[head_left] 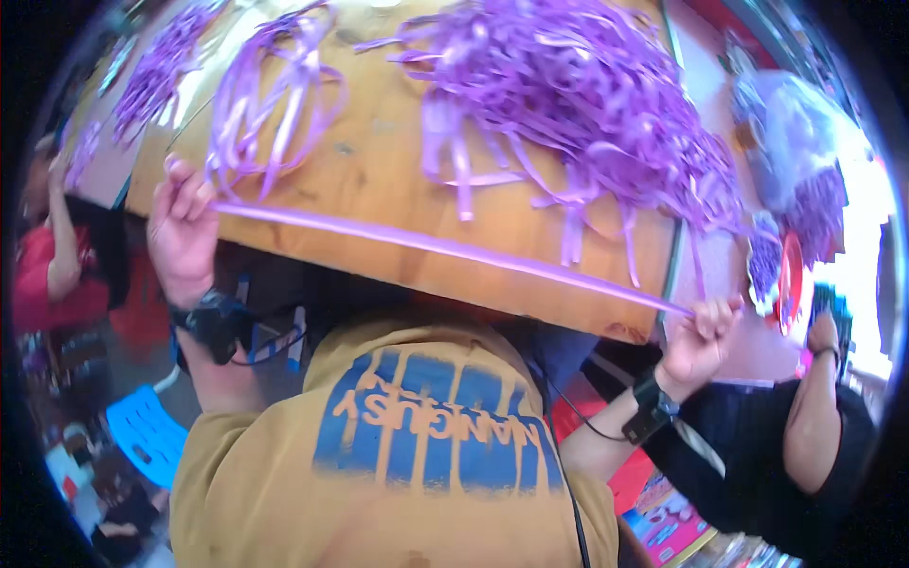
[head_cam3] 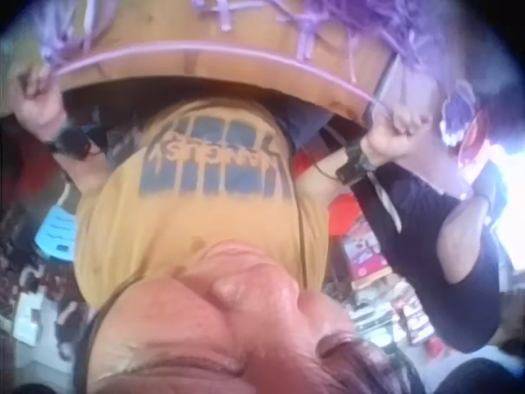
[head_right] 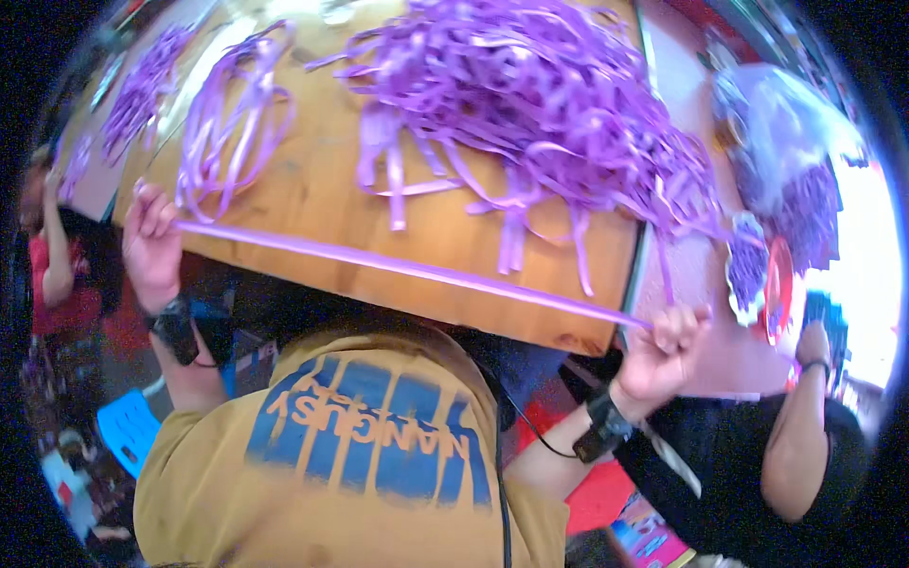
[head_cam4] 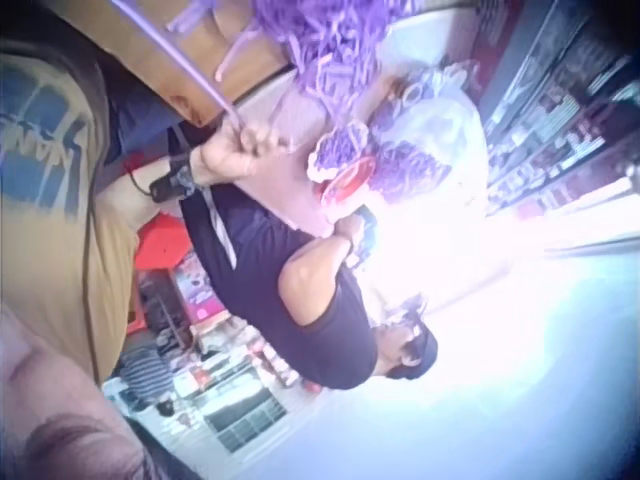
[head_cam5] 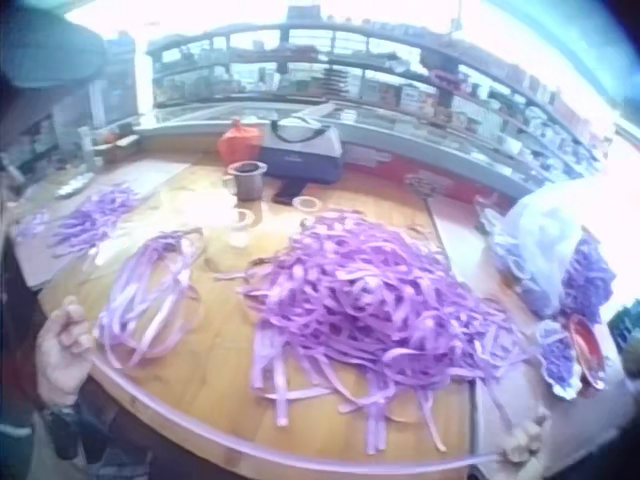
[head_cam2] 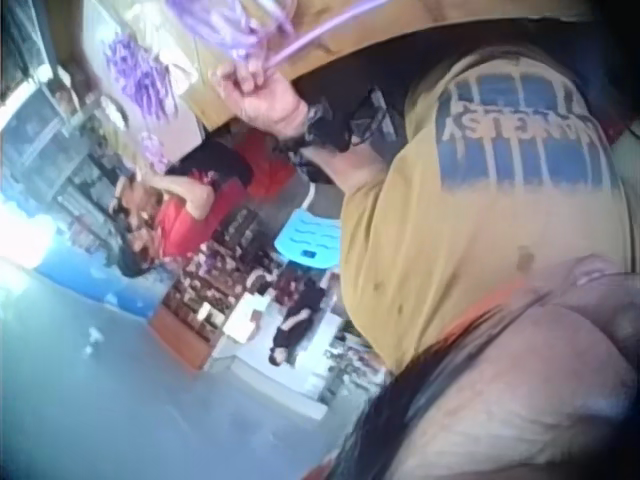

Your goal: Processing and organizing a pile of purple ribbons on a wooden workbench.

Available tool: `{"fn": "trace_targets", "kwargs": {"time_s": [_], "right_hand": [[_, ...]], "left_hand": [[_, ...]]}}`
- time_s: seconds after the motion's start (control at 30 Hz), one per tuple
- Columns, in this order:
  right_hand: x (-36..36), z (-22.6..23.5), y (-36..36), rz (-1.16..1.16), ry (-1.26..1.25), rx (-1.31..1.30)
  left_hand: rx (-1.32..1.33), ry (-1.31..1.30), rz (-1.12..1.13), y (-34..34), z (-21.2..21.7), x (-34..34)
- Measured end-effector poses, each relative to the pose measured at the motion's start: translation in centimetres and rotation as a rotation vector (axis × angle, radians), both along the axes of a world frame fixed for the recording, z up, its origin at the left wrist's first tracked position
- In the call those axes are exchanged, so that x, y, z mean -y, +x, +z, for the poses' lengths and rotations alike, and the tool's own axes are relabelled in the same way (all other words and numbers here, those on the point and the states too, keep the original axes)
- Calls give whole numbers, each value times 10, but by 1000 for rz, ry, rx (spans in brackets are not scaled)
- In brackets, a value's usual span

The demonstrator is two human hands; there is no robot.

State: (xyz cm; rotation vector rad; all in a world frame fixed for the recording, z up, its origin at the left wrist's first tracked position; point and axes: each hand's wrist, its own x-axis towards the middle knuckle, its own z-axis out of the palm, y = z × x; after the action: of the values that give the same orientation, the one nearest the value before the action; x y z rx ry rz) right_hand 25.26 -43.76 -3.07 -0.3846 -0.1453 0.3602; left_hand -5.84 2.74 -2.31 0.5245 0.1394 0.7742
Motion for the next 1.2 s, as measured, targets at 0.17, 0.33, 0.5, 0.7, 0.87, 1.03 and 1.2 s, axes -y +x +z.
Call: {"fn": "trace_targets", "kwargs": {"time_s": [0.17,0.33,0.5,0.7,0.87,1.03,1.2], "right_hand": [[34,-6,8,-73,-61,65],[33,-12,10,-5,45,37],[17,-7,6,6,26,79],[-78,22,-42,207,-229,29],[-157,39,-103,271,-783,524],[-167,54,-118,437,-773,780],[-165,48,-122,447,-739,759]], "left_hand": [[9,-28,40,21,3,8],[-14,-22,86,11,1,15],[-16,-47,90,3,-3,11],[-243,254,-24,41,0,56],[-490,545,-308,78,49,123],[-290,538,-479,84,55,137],[-253,489,-578,88,49,144]]}}
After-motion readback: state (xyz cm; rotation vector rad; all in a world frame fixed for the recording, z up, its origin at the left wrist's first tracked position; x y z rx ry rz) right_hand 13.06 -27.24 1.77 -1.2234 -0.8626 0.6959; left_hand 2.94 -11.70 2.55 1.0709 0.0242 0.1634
